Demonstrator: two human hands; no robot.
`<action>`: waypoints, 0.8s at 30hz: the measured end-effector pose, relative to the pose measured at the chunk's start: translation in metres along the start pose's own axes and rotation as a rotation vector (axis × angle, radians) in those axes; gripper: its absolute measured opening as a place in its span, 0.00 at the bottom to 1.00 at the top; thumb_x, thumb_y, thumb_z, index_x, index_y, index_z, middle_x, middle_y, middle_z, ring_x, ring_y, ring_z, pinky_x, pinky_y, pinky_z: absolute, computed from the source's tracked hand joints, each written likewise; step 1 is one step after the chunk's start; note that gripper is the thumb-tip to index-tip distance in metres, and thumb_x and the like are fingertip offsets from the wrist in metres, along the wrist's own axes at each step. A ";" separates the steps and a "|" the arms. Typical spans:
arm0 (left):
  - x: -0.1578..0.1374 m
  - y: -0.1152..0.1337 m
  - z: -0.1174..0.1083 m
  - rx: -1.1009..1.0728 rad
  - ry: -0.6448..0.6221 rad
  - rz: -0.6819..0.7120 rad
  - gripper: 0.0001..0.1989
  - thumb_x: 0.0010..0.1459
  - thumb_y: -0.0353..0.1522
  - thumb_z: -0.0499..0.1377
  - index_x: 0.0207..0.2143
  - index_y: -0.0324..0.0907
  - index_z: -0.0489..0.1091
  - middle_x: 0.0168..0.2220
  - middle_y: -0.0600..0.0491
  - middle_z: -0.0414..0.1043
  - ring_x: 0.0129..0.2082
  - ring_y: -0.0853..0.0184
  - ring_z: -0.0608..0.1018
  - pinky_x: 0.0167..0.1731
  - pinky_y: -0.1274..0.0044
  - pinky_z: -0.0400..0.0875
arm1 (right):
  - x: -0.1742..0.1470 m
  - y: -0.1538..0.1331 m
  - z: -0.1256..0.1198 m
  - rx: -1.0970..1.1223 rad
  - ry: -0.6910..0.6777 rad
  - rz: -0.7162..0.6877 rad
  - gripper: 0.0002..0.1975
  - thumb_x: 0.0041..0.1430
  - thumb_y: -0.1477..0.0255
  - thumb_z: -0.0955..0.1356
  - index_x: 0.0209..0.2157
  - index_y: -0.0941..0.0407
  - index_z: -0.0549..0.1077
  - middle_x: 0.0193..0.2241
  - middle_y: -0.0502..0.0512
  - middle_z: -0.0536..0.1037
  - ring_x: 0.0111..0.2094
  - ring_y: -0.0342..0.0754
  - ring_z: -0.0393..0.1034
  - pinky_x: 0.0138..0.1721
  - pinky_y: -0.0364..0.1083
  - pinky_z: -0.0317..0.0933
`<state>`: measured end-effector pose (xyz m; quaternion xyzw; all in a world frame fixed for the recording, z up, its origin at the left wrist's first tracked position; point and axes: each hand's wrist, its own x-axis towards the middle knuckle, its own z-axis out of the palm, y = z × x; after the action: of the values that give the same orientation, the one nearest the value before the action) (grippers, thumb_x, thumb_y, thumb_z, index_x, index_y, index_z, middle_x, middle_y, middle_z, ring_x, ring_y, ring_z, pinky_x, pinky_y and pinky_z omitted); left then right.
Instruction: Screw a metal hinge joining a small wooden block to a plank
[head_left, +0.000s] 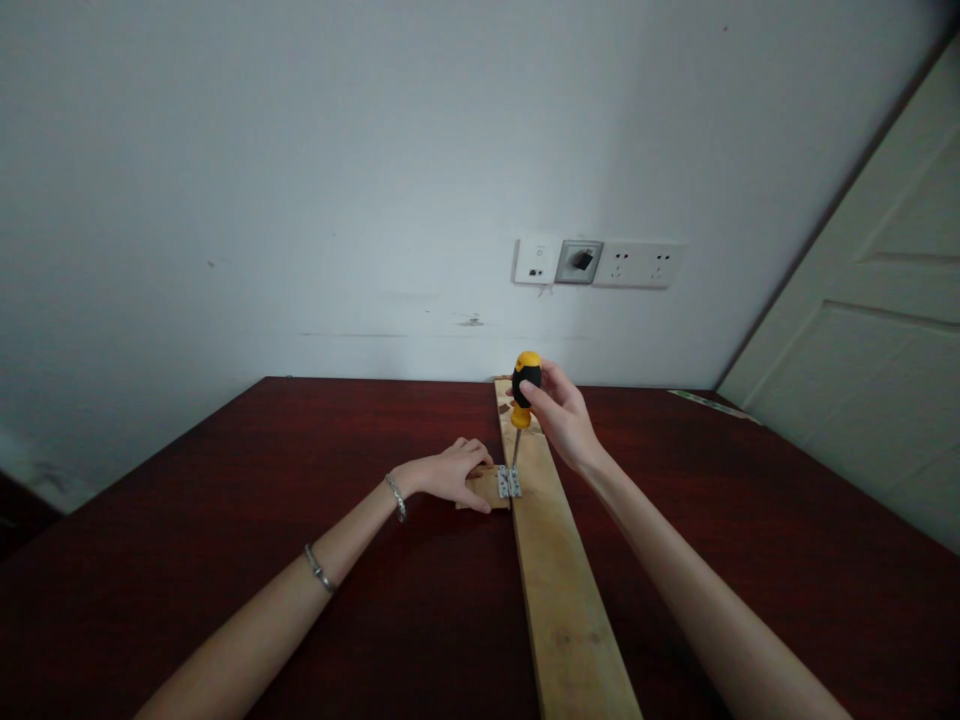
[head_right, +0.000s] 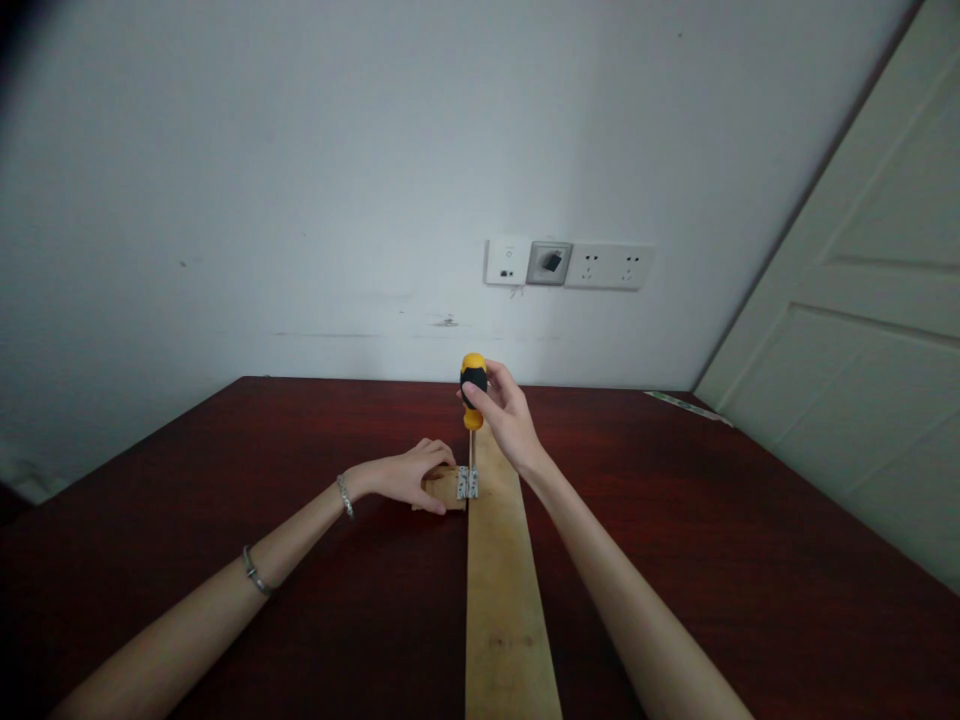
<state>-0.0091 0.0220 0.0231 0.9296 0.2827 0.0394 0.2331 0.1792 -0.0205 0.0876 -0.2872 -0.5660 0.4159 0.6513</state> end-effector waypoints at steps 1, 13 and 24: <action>0.000 0.001 0.000 -0.003 0.002 -0.002 0.29 0.43 0.45 0.67 0.45 0.42 0.65 0.45 0.50 0.62 0.47 0.58 0.64 0.48 0.69 0.62 | 0.000 0.000 0.000 -0.014 0.011 -0.013 0.16 0.51 0.65 0.72 0.41 0.51 0.67 0.38 0.50 0.72 0.36 0.44 0.72 0.38 0.45 0.66; 0.000 0.001 -0.001 0.009 -0.015 -0.018 0.30 0.42 0.46 0.67 0.45 0.42 0.64 0.46 0.50 0.61 0.47 0.58 0.63 0.47 0.69 0.62 | 0.001 0.000 0.001 0.103 -0.035 -0.002 0.15 0.56 0.62 0.64 0.43 0.53 0.68 0.33 0.52 0.73 0.28 0.44 0.66 0.33 0.47 0.64; -0.001 -0.001 0.000 -0.008 -0.003 0.003 0.30 0.43 0.46 0.67 0.45 0.43 0.64 0.47 0.50 0.61 0.48 0.58 0.63 0.49 0.69 0.62 | -0.002 0.002 -0.001 0.073 -0.005 -0.008 0.15 0.52 0.66 0.71 0.41 0.51 0.66 0.39 0.50 0.74 0.35 0.44 0.72 0.38 0.46 0.66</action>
<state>-0.0102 0.0221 0.0229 0.9292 0.2808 0.0393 0.2373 0.1796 -0.0216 0.0849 -0.2598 -0.5534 0.4342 0.6616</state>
